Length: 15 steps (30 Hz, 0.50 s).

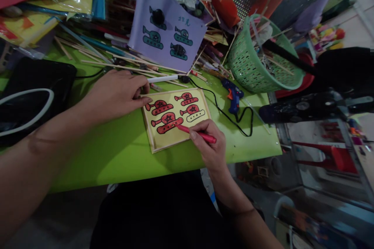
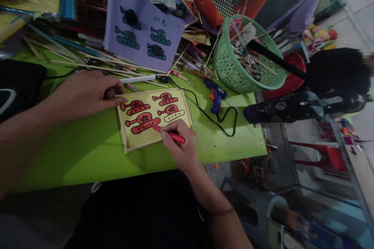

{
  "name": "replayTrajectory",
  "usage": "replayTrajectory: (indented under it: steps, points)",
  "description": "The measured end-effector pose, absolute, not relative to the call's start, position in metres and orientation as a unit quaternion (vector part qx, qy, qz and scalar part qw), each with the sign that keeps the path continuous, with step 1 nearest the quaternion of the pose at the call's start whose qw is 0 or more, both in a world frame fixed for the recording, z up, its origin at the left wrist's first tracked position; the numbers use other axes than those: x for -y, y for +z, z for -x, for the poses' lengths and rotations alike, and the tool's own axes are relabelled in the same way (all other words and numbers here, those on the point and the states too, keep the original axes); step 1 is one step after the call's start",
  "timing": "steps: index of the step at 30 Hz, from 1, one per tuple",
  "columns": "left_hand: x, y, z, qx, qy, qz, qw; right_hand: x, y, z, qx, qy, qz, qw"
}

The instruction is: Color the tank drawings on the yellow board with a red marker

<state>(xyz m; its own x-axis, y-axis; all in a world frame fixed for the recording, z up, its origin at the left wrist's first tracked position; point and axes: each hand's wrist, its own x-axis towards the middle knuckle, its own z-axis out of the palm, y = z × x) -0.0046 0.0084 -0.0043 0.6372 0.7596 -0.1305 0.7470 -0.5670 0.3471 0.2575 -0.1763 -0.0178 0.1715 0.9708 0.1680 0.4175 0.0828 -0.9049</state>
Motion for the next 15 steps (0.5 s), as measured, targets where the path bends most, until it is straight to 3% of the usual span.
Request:
replayTrajectory:
  steps: [15]
  points:
    - [-0.0046,-0.0033,0.005,-0.419,0.025,-0.889,0.181,0.1761,-0.0186,-0.2581,0.584,0.286,0.593,0.475]
